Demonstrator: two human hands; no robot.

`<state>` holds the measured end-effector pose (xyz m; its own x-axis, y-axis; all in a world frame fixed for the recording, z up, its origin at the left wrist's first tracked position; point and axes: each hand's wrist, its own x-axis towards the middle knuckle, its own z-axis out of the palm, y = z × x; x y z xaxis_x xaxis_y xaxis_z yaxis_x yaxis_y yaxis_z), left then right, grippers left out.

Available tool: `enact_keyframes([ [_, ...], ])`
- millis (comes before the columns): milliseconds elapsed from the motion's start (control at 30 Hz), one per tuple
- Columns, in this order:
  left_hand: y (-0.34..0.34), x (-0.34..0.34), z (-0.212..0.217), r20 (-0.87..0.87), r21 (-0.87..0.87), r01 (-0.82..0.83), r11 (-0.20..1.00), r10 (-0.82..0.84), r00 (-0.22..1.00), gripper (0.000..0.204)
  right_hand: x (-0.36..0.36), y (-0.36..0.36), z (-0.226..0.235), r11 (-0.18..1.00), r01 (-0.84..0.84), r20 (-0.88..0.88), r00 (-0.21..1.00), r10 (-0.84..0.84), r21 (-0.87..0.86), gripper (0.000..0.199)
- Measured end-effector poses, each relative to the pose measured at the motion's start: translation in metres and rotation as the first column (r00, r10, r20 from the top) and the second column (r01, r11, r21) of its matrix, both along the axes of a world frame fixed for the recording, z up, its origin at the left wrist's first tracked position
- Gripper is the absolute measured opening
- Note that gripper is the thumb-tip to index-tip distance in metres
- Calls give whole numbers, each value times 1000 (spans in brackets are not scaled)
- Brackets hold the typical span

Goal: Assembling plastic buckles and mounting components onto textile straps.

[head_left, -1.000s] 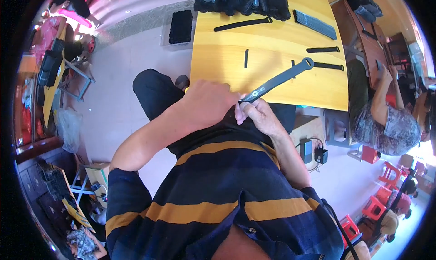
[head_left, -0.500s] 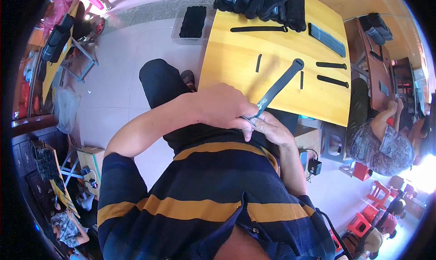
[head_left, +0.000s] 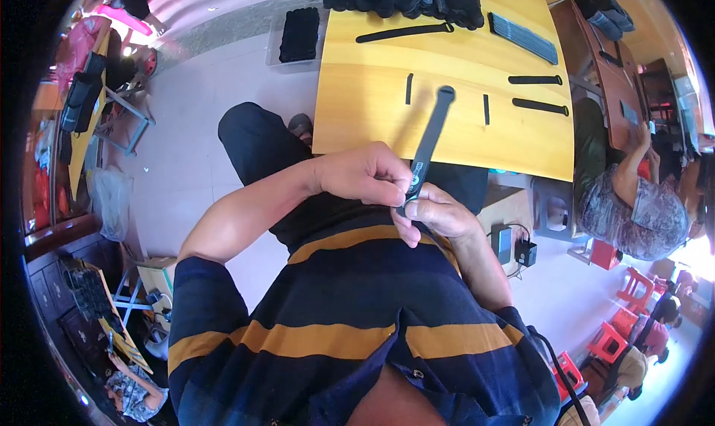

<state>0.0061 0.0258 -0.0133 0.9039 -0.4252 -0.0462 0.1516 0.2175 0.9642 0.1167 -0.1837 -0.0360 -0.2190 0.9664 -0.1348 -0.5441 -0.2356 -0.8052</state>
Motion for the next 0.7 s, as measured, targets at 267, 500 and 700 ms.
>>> enact_keyframes([
  [267,-13,-8,-22,-212,-450,-95,888,-3,977,37,3,3,10,994,-63,-41,997,67,94,38],
  [500,22,-4,-6,61,68,3,998,-7,998,27,23,-13,17,971,-234,359,912,199,57,39],
  [700,-4,-6,-1,281,349,-272,897,177,943,19,8,-8,2,957,248,618,731,-288,153,28],
])
